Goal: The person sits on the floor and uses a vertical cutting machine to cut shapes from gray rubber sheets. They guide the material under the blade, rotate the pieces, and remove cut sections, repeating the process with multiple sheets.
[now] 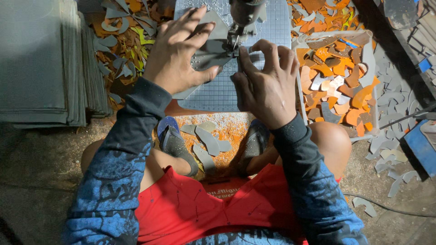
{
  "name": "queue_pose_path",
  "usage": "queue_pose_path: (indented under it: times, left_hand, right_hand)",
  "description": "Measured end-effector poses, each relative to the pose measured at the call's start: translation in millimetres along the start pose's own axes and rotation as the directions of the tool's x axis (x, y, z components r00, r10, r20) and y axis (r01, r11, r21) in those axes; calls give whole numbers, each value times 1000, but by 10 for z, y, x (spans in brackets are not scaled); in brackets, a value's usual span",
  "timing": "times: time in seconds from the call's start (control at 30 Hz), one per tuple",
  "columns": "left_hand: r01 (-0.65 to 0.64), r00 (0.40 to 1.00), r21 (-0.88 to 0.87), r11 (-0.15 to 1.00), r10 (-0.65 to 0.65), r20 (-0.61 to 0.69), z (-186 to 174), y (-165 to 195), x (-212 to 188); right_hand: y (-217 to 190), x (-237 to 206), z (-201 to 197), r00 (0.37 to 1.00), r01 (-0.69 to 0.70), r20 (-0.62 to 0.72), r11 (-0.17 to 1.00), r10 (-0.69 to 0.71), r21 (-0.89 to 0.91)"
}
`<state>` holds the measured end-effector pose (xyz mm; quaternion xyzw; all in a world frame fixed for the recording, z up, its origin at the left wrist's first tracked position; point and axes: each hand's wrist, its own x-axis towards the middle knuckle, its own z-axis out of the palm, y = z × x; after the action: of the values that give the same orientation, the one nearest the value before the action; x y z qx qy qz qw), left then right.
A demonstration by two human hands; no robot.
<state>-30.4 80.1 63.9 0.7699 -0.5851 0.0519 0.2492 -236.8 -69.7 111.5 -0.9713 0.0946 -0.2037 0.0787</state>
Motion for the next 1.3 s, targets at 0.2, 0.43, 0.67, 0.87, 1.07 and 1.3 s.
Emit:
queue_pose_path:
  times: [0.2,0.43,0.67,0.87,1.07,1.3]
  left_hand:
    - [-20,1000,21,1000,20,-2,5,-40,22]
    - [-24,1000,64,998,25,-10,28,-53,41]
    - [-30,999,48,998,32,-35,32,-68,45]
    - [-19,997,64,998,23,-72,107,-134,29]
    - [45,991,117,992,-30,-127,132,-144,49]
    - [314,945,53,948,-307,-115,-162,558,-512]
  right_hand:
    - [8,16,4,1000,-2,-1,1000,2,0]
    - [17,33,22,1000,1,-7,1000,-1,3]
    - [7,45,26,1000,-5,-17,1000,5,1]
    - [-27,61,33,1000,-17,-27,999,16,-48]
    - [-33,69,37,999,-35,-41,998,33,-48]
    - [86,-14,114,964,-169,-178,972,198,165]
